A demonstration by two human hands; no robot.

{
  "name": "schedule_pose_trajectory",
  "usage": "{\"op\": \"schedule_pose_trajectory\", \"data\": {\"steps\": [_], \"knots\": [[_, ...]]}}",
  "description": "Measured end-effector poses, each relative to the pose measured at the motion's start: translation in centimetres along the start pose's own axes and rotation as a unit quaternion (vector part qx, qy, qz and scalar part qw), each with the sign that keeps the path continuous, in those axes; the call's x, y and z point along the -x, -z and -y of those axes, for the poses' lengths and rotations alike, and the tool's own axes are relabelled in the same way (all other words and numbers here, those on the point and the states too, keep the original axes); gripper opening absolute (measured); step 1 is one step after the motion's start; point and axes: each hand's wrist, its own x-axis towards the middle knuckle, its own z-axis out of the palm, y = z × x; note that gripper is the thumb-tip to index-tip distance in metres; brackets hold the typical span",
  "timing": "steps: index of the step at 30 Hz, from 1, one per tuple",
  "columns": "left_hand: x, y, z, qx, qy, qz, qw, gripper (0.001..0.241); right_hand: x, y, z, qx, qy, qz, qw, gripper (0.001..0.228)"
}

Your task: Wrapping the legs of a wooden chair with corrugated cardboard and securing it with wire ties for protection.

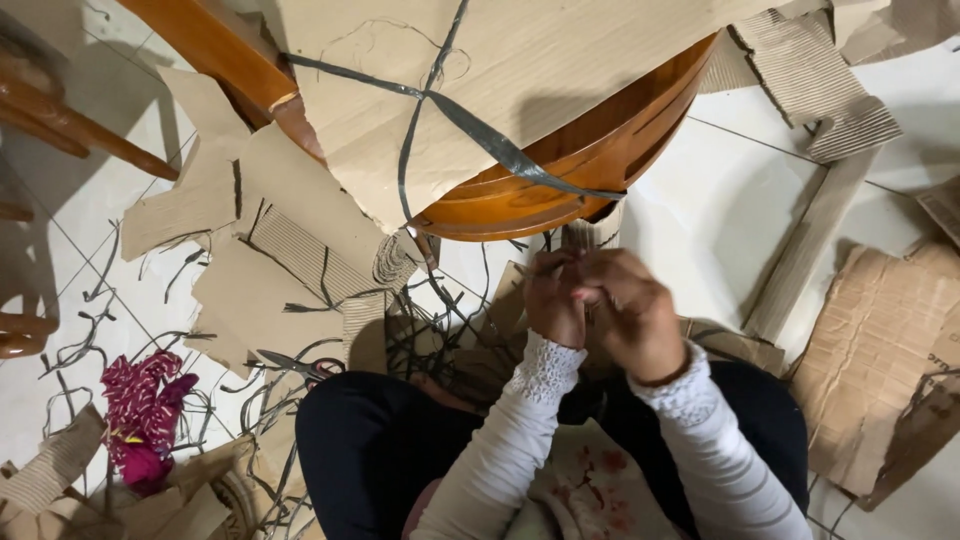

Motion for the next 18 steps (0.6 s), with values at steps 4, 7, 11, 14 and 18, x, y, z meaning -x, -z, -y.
{"op": "schedule_pose_trajectory", "data": {"steps": [4, 7, 11, 14, 18], "knots": [[-0.9, 0.1, -0.4, 0.035, 0.109, -0.041, 0.993, 0.009, -0.2, 0.3, -0.4, -0.043, -0.006, 0.012, 0.999, 0.014], [-1.0, 0.1, 0.6, 0.058, 0.025, -0.002, 0.998, 0.018, 0.2, 1.2, -1.6, -0.09, -0.054, 0.01, 0.994, 0.02], [-1.3, 0.3, 2.5, 0.101, -0.021, -0.058, 0.993, 0.022, -0.1, 2.0, -3.1, -0.13, -0.055, 0.001, 0.99, 0.023], [-1.7, 1.1, 3.7, 0.154, -0.011, -0.084, 0.984, 0.023, 0.2, 2.6, -9.1, -0.148, -0.07, -0.035, 0.986, 0.023], [-3.0, 1.7, 3.6, 0.156, 0.013, -0.13, 0.979, 0.02, -1.2, 2.2, -12.4, -0.337, -0.134, -0.092, 0.928, 0.022]]}}
